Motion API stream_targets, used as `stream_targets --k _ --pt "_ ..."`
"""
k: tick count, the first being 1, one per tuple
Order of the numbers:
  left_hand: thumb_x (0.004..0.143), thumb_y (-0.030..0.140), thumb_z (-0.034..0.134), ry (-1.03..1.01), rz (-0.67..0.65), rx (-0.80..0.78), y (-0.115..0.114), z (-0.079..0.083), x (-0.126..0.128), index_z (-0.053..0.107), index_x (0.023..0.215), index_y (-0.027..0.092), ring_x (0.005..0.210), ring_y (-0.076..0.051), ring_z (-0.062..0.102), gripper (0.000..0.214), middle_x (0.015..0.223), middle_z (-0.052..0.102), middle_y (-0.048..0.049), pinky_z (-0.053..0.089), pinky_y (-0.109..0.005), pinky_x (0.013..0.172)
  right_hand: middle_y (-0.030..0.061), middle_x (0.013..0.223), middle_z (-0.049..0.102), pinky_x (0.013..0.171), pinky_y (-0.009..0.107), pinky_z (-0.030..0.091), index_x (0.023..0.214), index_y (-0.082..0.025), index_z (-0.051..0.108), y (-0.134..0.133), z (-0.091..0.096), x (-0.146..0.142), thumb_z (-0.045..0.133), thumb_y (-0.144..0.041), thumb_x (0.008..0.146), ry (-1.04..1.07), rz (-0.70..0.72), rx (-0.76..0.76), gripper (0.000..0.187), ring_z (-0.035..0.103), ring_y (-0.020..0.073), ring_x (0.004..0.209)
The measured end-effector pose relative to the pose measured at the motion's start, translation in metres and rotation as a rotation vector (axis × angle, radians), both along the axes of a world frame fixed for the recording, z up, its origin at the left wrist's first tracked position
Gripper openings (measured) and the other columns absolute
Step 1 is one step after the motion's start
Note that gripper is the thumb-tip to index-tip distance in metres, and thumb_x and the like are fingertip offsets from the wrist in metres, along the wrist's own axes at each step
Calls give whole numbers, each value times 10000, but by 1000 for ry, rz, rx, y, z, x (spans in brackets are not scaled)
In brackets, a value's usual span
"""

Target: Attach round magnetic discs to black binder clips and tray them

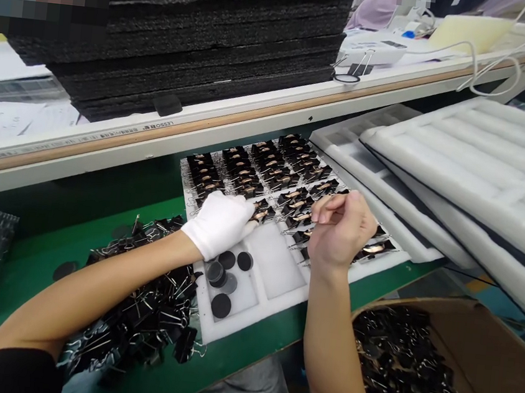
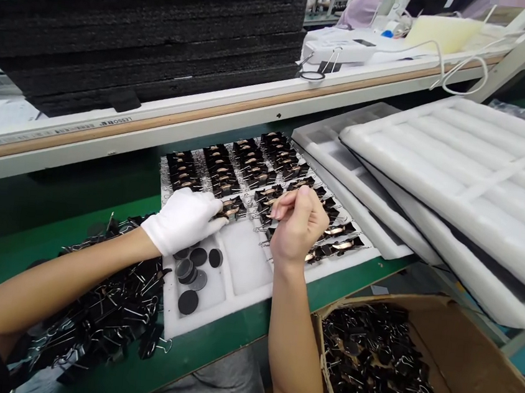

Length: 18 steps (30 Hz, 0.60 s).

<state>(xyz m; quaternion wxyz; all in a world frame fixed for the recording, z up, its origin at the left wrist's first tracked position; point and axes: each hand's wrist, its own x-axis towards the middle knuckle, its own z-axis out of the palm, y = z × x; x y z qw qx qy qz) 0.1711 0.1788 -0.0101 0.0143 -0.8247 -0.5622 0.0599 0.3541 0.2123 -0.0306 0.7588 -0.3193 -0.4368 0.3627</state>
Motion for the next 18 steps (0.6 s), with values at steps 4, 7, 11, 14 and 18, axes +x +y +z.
stream_targets --k 4,7,11,14,18 --pt "1020 430 463 11 17 -26 -3 -1 -2 710 936 148 773 -318 719 384 850 718 -133 458 -391 682 -63 453 406 432 258 346 588 -228 546 -1 1 0 625 -420 964 -22 -3 4 430 415 101 401" --pt "1018 430 460 12 6 -16 2 -6 1 712 949 144 764 -325 720 387 852 717 -144 441 -382 651 -63 447 406 434 258 346 592 -225 555 -2 1 -1 624 -398 966 -3 9 15 418 411 100 400" --pt "1023 415 452 2 21 -31 8 -9 9 709 994 128 799 -345 723 386 899 721 -159 434 -392 652 -64 449 402 435 258 350 594 -227 546 -2 0 0 621 -410 971 -11 14 5 427 410 102 403" --pt "1019 368 471 11 20 -57 7 -7 14 706 987 103 868 -357 720 355 923 717 -180 441 -422 725 -67 451 399 443 258 358 597 -231 532 -2 0 0 629 -429 968 -30 8 -11 432 412 104 408" --pt "1028 371 484 17 4 -58 3 -4 13 692 994 104 917 -360 712 340 951 712 -185 427 -431 763 -66 452 400 449 258 353 591 -231 523 -4 1 0 636 -448 960 -44 -1 -22 443 422 107 416"
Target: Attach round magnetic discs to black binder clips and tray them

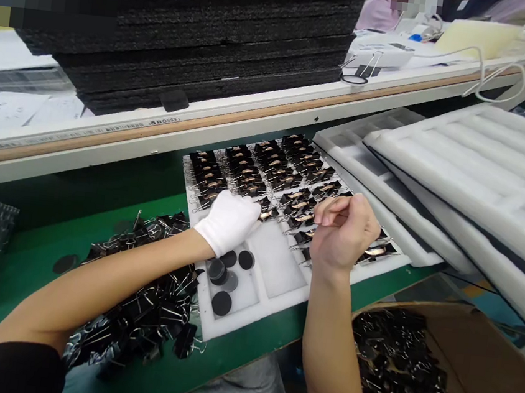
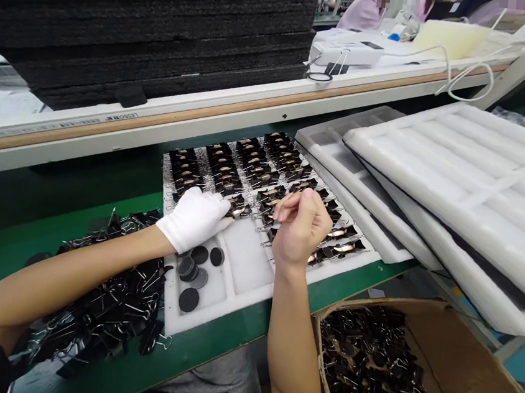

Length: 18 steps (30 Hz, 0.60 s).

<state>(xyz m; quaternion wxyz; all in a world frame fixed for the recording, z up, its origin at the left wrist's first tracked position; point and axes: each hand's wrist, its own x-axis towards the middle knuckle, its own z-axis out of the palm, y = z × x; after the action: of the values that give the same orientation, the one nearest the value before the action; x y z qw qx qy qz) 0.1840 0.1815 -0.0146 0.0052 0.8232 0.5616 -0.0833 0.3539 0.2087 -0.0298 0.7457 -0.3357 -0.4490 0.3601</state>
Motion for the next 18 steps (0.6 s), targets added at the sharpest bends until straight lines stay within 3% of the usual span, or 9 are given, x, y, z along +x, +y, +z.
stream_targets --k 3,6,9,13,15,18 --pt "1017 443 538 8 -4 -2 -4 -1 -5 668 1062 105 924 -354 712 365 982 713 -169 425 -415 764 -63 464 412 455 261 353 601 -228 535 -1 -2 1 628 -429 963 -9 16 11 424 428 110 424" --pt "1016 495 547 -25 -21 28 -13 2 -19 631 1150 120 910 -328 712 407 1003 720 -142 425 -394 759 -57 525 483 499 274 404 708 -225 603 -2 -7 3 608 -346 967 -111 83 0 286 484 124 467" --pt "1055 485 456 -55 44 93 -30 13 -48 632 1131 162 867 -289 716 376 971 730 -107 427 -379 760 -8 740 660 678 331 501 964 -225 696 -5 -15 6 597 -218 944 -547 172 6 101 642 173 683" --pt "1060 500 417 -67 219 153 -71 32 -106 660 1182 220 826 -256 719 391 980 759 -57 453 -377 802 78 1146 737 898 452 429 1155 -236 710 -9 -30 4 535 -128 934 -1341 208 148 302 661 285 1064" --pt "1051 508 429 -73 319 161 -98 39 -137 669 1217 251 811 -249 718 390 979 769 -29 471 -380 825 89 1196 735 899 465 379 1190 -225 699 -9 -37 3 526 -133 947 -1533 190 186 313 640 306 1085" --pt "1040 553 425 -106 433 144 -141 40 -176 687 1221 262 853 -250 723 432 1026 782 -21 497 -380 851 92 1100 754 859 459 333 1142 -211 709 -4 -44 1 529 -164 964 -1629 163 242 257 626 313 1030"
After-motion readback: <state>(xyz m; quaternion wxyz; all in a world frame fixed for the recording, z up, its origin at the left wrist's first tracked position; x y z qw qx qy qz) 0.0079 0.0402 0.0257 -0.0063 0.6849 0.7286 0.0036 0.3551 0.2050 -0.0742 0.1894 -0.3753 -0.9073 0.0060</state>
